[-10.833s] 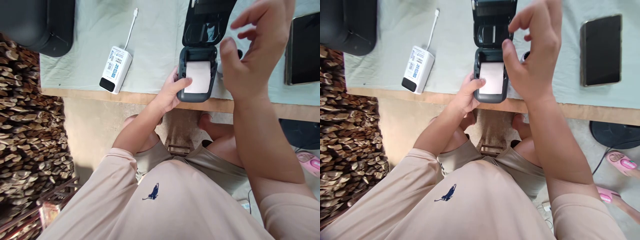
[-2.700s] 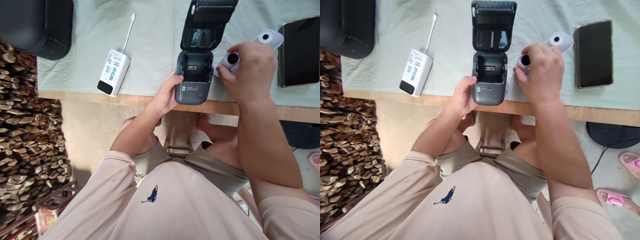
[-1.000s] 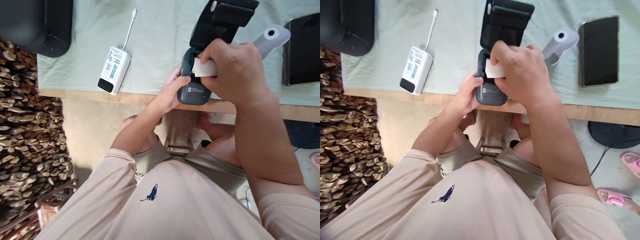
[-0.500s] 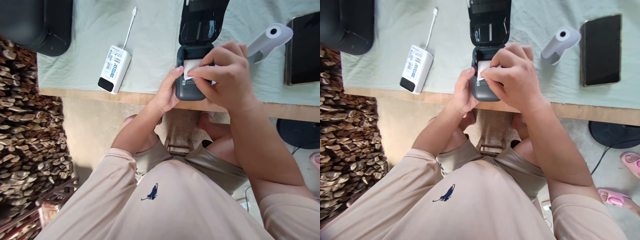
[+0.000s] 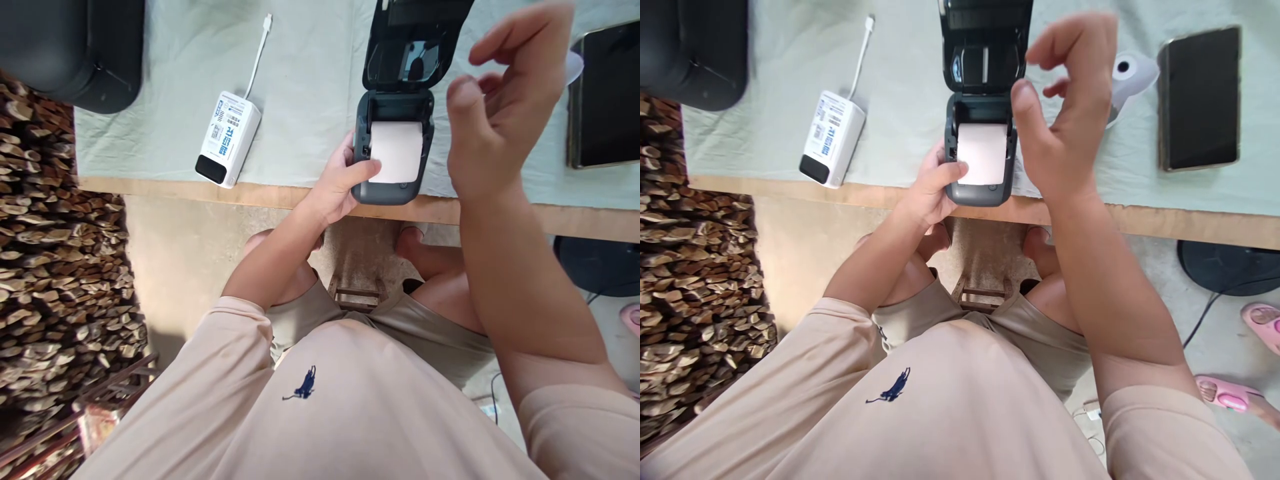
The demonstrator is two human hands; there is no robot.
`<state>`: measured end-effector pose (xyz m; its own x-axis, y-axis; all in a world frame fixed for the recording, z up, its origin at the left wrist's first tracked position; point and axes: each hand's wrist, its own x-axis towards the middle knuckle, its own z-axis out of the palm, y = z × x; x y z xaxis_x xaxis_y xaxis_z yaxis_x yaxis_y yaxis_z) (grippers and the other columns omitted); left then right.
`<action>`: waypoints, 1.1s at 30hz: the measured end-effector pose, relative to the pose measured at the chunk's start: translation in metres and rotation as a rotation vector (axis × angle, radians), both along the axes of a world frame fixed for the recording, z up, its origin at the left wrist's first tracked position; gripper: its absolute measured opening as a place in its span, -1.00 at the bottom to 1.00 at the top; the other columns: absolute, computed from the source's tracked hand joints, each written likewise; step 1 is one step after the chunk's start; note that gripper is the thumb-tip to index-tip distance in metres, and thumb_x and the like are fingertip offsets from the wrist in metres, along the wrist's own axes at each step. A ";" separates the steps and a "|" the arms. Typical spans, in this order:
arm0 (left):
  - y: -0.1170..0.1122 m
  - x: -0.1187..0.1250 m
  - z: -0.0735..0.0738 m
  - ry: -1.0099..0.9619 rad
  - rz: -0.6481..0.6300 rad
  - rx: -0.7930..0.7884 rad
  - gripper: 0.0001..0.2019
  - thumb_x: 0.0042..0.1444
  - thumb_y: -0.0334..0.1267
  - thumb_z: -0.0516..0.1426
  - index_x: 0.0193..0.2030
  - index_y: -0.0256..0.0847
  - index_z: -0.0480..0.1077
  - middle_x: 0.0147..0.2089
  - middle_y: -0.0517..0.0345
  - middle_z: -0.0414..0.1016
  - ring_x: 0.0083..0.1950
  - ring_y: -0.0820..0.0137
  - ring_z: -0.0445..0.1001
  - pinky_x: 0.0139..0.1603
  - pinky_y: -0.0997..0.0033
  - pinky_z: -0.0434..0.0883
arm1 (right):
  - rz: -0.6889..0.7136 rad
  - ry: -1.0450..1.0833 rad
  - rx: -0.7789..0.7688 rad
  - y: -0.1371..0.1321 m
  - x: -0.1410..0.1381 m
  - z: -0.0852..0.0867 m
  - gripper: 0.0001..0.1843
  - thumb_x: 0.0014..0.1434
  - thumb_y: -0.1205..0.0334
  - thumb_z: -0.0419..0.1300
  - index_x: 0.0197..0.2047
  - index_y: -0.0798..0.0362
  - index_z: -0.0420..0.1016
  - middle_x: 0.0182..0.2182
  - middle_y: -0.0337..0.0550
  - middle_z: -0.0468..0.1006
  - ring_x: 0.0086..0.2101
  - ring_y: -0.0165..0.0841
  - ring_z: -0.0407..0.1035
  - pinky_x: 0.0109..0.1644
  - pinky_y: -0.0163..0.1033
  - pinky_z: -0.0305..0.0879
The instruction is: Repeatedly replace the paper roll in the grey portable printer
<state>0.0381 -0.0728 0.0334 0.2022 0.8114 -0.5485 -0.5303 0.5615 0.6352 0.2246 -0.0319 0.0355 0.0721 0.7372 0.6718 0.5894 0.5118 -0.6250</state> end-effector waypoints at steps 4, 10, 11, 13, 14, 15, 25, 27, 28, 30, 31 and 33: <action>0.000 -0.001 0.002 0.008 -0.037 0.032 -0.46 0.20 -0.55 0.25 0.28 -0.08 0.57 -0.02 0.20 0.75 0.52 0.01 0.68 0.52 -0.09 0.63 | 0.106 0.004 -0.102 0.009 0.006 0.001 -0.44 0.37 -0.04 -0.03 0.36 -0.08 0.21 0.32 0.04 0.44 0.32 -0.17 0.48 0.27 0.01 0.54; -0.004 -0.001 0.006 -0.003 -0.057 0.038 -0.31 0.11 -0.57 0.22 0.38 -0.01 0.52 0.03 0.23 0.74 0.51 0.04 0.69 0.57 -0.10 0.59 | 0.203 0.003 -0.227 0.012 -0.009 0.015 -0.48 0.48 0.26 -0.14 0.44 -0.20 0.16 0.26 -0.01 0.54 0.08 -0.12 0.57 0.14 0.00 0.55; -0.004 -0.002 0.006 0.016 -0.076 0.053 -0.30 0.10 -0.56 0.23 0.39 0.00 0.51 0.02 0.23 0.73 0.50 0.03 0.69 0.57 -0.11 0.59 | 0.177 0.002 -0.234 0.013 -0.011 0.016 -0.53 0.48 0.24 -0.12 0.39 -0.17 0.20 0.15 0.00 0.54 -0.02 -0.12 0.54 0.07 -0.01 0.55; -0.004 -0.003 0.004 0.065 -0.132 0.103 -0.27 0.10 -0.52 0.23 0.42 0.03 0.48 -0.01 0.24 0.72 0.48 0.02 0.70 0.56 -0.15 0.60 | 0.156 0.035 -0.190 0.014 -0.011 0.015 -0.66 0.46 0.10 -0.06 0.23 -0.12 0.28 0.02 0.02 0.48 -0.13 -0.12 0.47 -0.02 0.00 0.54; -0.004 -0.004 0.003 0.088 -0.155 0.132 -0.26 0.10 -0.49 0.24 0.44 0.04 0.45 -0.02 0.24 0.71 0.47 0.01 0.71 0.55 -0.16 0.60 | 0.170 0.061 -0.169 0.014 -0.010 0.014 -0.69 0.44 0.03 -0.03 0.16 -0.11 0.30 -0.01 0.03 0.46 -0.14 -0.12 0.45 -0.04 0.01 0.53; -0.003 -0.005 0.002 0.105 -0.169 0.156 -0.26 0.11 -0.47 0.24 0.46 0.05 0.43 -0.03 0.24 0.71 0.47 0.01 0.71 0.55 -0.17 0.61 | 0.189 0.090 -0.152 0.013 -0.008 0.013 -0.70 0.42 -0.01 0.00 0.11 -0.11 0.33 -0.02 0.04 0.46 -0.13 -0.12 0.45 -0.05 0.02 0.53; 0.009 -0.009 -0.021 0.107 -0.229 0.268 -0.25 0.04 -0.31 0.35 0.40 -0.07 0.32 0.14 0.08 0.63 0.65 -0.22 0.50 0.56 -0.37 0.56 | 0.503 0.042 -0.089 -0.003 0.013 -0.009 -0.88 0.49 0.05 0.29 0.00 -0.14 0.53 0.15 -0.16 0.53 0.26 -0.17 0.51 0.69 0.28 0.26; 0.008 -0.010 -0.023 0.121 -0.222 0.275 -0.21 0.00 -0.25 0.40 0.40 -0.05 0.31 0.12 0.08 0.62 0.63 -0.25 0.51 0.51 -0.36 0.60 | 0.531 0.040 -0.113 -0.006 0.014 -0.012 -0.77 0.48 -0.09 0.35 -0.06 -0.12 0.57 0.20 -0.15 0.50 0.29 -0.13 0.49 0.75 0.36 0.16; 0.008 -0.010 -0.024 0.123 -0.220 0.276 -0.18 -0.02 -0.23 0.42 0.42 -0.03 0.30 0.11 0.09 0.63 0.62 -0.25 0.53 0.49 -0.33 0.62 | 0.540 0.044 -0.141 -0.008 0.014 -0.014 -0.71 0.48 -0.15 0.35 -0.09 -0.12 0.58 0.23 -0.15 0.49 0.32 -0.11 0.47 0.77 0.39 0.11; 0.007 -0.010 -0.023 0.119 -0.222 0.280 -0.13 -0.04 -0.21 0.43 0.45 -0.01 0.30 0.14 0.10 0.66 0.59 -0.21 0.56 0.46 -0.24 0.65 | 0.530 0.086 -0.199 -0.009 0.015 -0.016 -0.56 0.49 -0.32 0.33 -0.13 -0.10 0.60 0.25 -0.14 0.49 0.38 -0.06 0.43 0.73 0.40 0.18; 0.006 -0.010 -0.022 0.115 -0.227 0.283 -0.11 -0.04 -0.21 0.43 0.48 0.01 0.29 0.17 0.10 0.68 0.58 -0.18 0.58 0.45 -0.19 0.66 | 0.520 0.134 -0.232 -0.009 0.015 -0.017 -0.50 0.46 -0.40 0.33 -0.11 -0.11 0.60 0.25 -0.13 0.50 0.39 -0.05 0.42 0.65 0.35 0.32; 0.005 -0.010 -0.020 0.109 -0.235 0.288 -0.08 -0.03 -0.24 0.41 0.51 0.01 0.28 0.19 0.10 0.70 0.54 -0.13 0.62 0.42 -0.11 0.67 | 0.511 0.251 -0.316 -0.008 0.016 -0.020 -0.43 0.36 -0.49 0.41 -0.01 -0.16 0.62 0.23 -0.14 0.50 0.36 -0.08 0.41 0.38 0.13 0.59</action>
<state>0.0280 -0.0674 0.0130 0.3543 0.8736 -0.3337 -0.3287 0.4504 0.8301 0.2410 -0.0404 0.0154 -0.2135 0.8794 0.4255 0.1363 0.4581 -0.8784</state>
